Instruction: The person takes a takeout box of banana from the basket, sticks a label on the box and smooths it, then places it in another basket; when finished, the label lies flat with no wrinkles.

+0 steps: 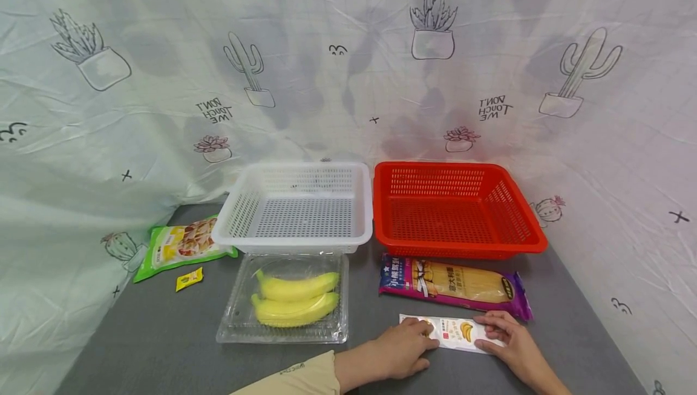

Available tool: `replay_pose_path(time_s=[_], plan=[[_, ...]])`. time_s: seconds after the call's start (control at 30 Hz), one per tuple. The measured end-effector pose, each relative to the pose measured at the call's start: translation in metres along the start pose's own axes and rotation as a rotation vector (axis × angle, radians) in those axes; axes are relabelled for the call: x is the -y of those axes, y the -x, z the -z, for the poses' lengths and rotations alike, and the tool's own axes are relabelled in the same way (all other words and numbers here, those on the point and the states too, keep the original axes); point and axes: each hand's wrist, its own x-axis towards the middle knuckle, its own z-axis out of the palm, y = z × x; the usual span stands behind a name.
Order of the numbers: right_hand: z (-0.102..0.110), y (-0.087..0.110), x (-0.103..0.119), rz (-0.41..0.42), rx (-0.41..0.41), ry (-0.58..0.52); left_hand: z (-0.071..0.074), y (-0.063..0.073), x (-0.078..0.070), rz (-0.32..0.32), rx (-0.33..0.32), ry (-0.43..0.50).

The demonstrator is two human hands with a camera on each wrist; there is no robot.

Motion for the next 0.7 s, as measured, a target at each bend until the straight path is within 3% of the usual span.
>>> replay_pose_path(time_s=[0.2,0.5,0.6,0.7], plan=[[-0.002,0.0,-0.001,0.08,0.0,-0.041,-0.001,-0.002,0.0,0.029,0.03,0.043],[-0.002,-0.001,0.01,-0.035,0.038,0.005,0.0,-0.003,0.0,0.028,0.046,0.054],[-0.003,-0.002,0.012,-0.024,0.045,-0.023,0.0,-0.002,0.0,0.028,0.034,0.039],[-0.004,-0.004,0.014,0.039,0.066,-0.089,0.0,-0.001,-0.001,0.03,0.015,0.015]])
